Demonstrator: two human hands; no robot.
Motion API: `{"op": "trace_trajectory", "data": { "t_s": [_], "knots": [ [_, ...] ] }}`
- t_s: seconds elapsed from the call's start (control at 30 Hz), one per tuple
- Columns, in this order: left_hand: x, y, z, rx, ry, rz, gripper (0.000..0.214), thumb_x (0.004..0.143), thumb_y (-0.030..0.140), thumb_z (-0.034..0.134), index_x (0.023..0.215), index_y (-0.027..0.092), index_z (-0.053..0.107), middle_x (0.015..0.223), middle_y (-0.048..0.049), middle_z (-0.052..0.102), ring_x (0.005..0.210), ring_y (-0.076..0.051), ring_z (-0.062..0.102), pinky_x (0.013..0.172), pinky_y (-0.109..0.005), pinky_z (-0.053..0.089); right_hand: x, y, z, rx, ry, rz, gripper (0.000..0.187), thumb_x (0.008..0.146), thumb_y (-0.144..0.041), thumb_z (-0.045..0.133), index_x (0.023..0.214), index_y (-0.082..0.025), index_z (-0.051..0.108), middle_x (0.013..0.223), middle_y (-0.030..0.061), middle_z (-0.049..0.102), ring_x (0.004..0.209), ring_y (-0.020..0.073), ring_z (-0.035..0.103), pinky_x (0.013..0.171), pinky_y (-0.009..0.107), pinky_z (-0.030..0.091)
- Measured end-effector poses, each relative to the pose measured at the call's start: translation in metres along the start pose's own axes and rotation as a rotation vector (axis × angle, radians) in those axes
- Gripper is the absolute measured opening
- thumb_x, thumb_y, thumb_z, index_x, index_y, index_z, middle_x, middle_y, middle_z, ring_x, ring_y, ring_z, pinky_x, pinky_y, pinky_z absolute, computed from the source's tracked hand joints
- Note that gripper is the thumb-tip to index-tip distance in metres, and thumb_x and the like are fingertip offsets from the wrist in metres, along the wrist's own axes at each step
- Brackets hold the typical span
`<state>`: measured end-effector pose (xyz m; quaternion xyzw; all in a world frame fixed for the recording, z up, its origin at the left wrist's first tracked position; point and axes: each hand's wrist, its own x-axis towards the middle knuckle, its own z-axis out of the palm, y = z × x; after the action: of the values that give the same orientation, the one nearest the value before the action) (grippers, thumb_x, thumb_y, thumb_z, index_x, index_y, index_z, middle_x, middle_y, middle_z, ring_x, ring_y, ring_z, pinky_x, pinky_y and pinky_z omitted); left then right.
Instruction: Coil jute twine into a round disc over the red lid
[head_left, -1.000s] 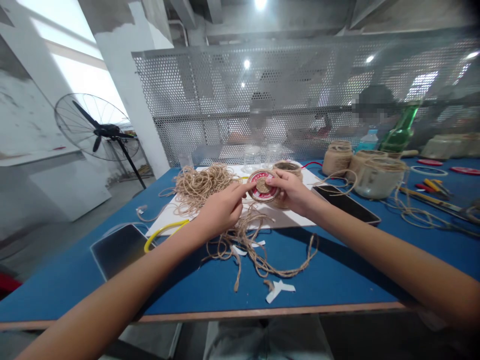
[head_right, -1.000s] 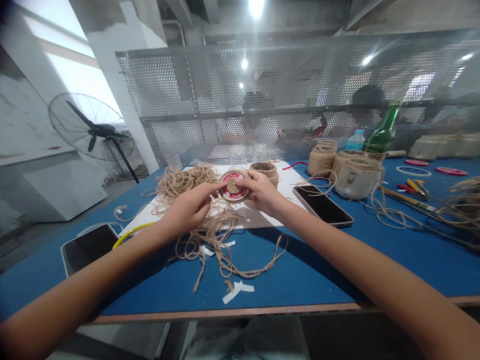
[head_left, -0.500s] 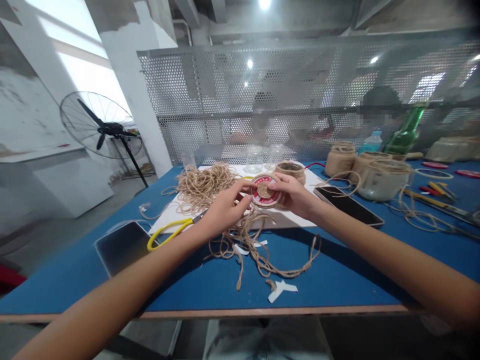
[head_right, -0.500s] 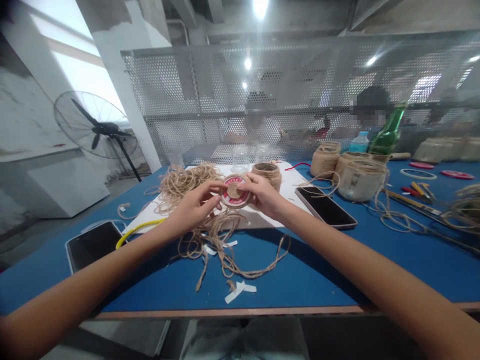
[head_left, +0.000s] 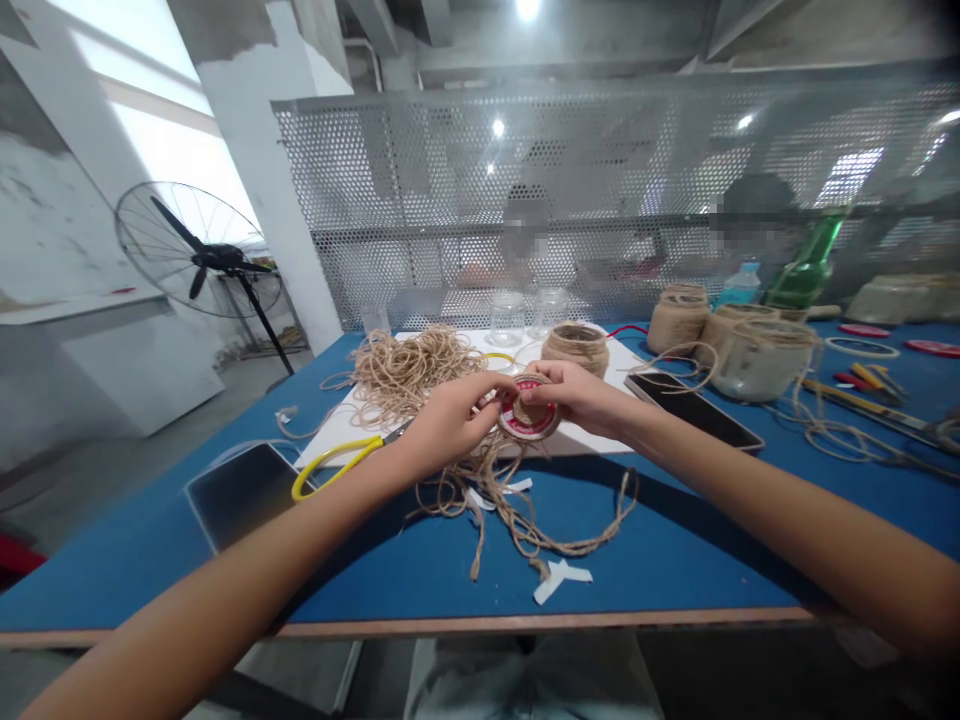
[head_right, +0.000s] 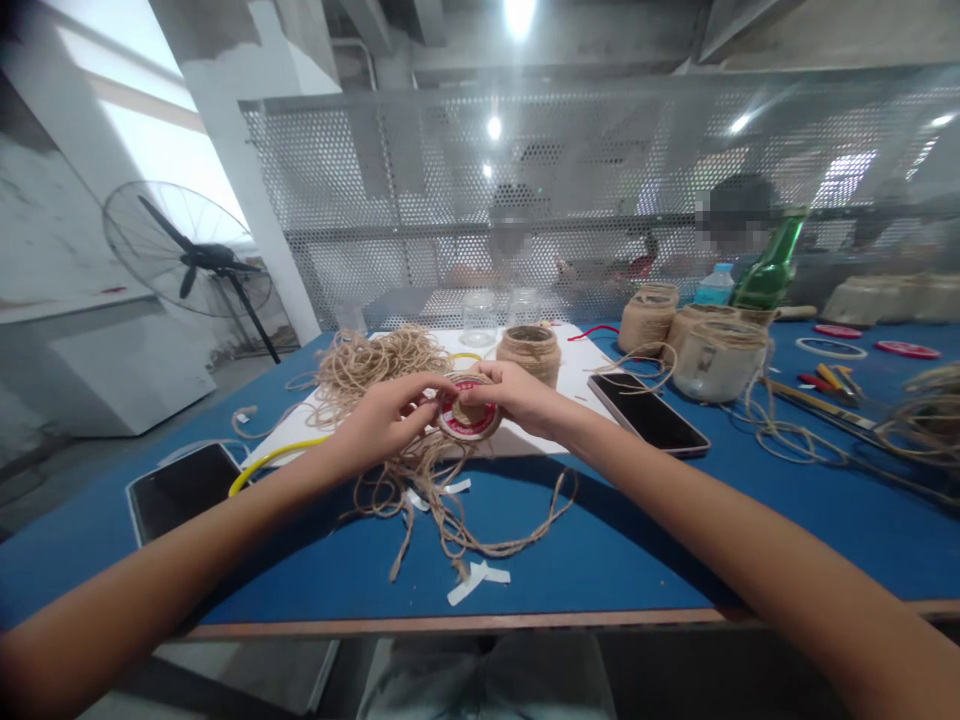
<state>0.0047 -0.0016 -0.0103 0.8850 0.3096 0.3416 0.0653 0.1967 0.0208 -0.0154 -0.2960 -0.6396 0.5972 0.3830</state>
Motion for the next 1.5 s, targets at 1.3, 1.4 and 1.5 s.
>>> {"op": "trace_trajectory", "data": {
  "t_s": [1.3,1.4,1.5],
  "knots": [
    [-0.0032,0.0031,-0.0085,0.237,0.007,-0.023,0.043,0.080,0.015,0.040,0.122,0.025,0.046,0.071,0.0003,0.064,0.054,-0.010,0.052,0.058,-0.021,0.040,-0.0011,-0.0049,0.0030,0.173,0.197,-0.069,0.019,0.066,-0.022,0.066,0.078,-0.017,0.051,0.072,-0.0002,0.056,0.062,0.0093,0.053,0.058,0.024,0.042],
    [-0.0028,0.0044,-0.0075,0.203,-0.007,-0.032,0.042,0.081,0.016,0.040,0.122,0.024,0.047,0.070,0.0005,0.064,0.053,-0.010,0.053,0.059,-0.021,0.041,-0.0012,-0.0050,0.0034,0.172,0.206,-0.077,0.019,0.065,-0.022,0.066,0.075,-0.017,0.050,0.068,-0.0015,0.055,0.058,0.0083,0.051,0.056,0.023,0.041],
    [-0.0022,0.0063,-0.0071,0.171,-0.032,-0.032,0.040,0.083,0.018,0.040,0.122,0.022,0.047,0.071,-0.0004,0.065,0.055,-0.010,0.055,0.059,-0.021,0.042,-0.0008,-0.0039,0.0033,0.174,0.204,-0.089,0.020,0.064,-0.022,0.066,0.074,-0.017,0.050,0.068,-0.0014,0.056,0.059,0.0089,0.052,0.057,0.024,0.041]
  ]
}}
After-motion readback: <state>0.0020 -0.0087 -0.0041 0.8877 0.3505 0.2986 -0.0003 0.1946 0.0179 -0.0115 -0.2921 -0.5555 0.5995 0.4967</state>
